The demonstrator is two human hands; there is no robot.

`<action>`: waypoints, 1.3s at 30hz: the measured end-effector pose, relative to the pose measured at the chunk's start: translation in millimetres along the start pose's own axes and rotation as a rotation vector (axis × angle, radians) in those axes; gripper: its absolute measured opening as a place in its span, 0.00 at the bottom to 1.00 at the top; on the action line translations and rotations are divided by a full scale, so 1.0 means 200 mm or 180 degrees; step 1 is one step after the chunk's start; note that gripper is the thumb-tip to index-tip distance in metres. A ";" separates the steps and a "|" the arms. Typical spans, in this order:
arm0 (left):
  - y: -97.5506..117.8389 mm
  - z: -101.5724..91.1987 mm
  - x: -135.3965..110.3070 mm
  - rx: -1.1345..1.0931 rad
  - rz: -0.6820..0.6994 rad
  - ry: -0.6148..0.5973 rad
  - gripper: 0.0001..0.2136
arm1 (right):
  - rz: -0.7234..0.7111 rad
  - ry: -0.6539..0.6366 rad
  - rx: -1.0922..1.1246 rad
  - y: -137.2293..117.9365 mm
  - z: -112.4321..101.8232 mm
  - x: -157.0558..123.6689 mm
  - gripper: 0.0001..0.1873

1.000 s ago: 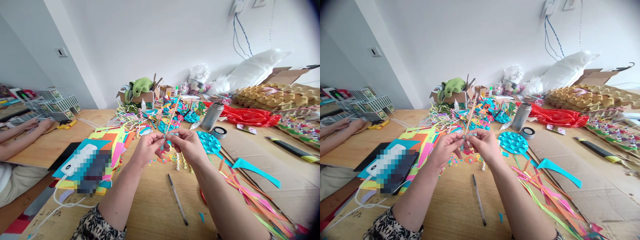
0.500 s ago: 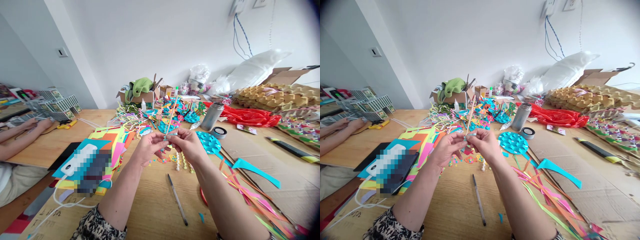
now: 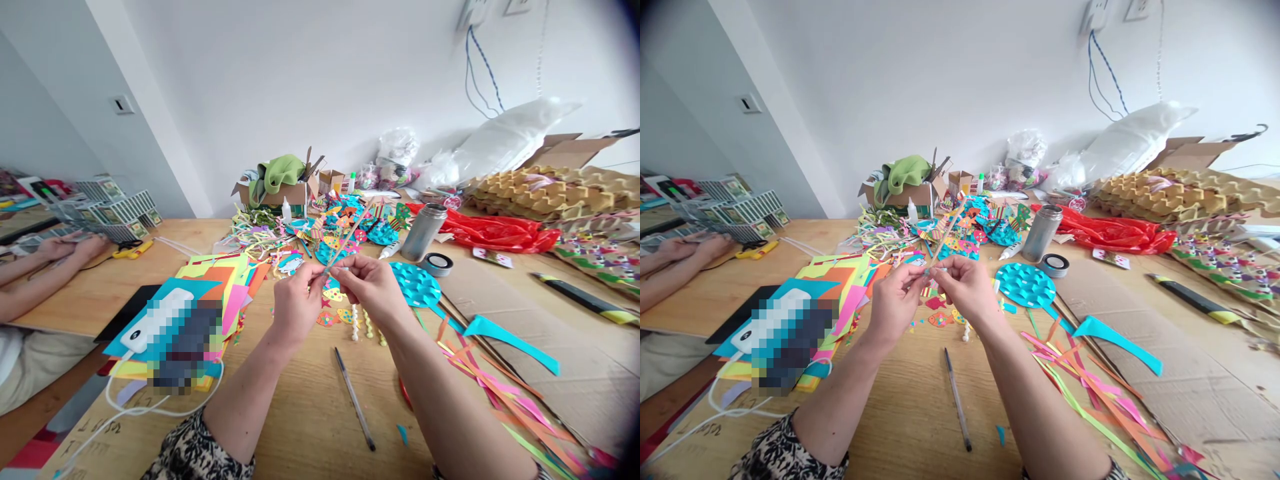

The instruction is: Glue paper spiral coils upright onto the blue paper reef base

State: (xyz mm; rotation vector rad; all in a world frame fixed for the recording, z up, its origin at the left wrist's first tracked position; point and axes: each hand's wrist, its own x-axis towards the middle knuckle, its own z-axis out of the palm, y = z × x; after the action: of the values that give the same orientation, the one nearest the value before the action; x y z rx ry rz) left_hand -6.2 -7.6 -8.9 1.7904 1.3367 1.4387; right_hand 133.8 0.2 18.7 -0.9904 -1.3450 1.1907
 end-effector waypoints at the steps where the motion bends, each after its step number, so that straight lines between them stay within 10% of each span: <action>1: 0.01 0.00 0.00 -0.0078 -0.0056 0.0006 0.06 | 0.0011 -0.0006 -0.0034 0.00 0.00 0.00 0.16; 26: 0.06 -0.10 0.05 -0.2568 -0.1457 -0.2379 0.14 | 0.0262 -0.0895 0.0451 -0.02 -0.13 0.00 0.13; 39: 0.07 -0.01 0.03 -0.0980 -0.0892 -0.0889 0.12 | 0.0075 -0.0347 -0.0515 -0.05 -0.06 0.00 0.12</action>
State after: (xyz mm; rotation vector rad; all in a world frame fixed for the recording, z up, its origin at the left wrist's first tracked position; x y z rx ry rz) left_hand -2.3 -8.7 5.4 1.4740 1.1030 1.1262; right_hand 146.3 -0.8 28.8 -1.0706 -1.5391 1.1818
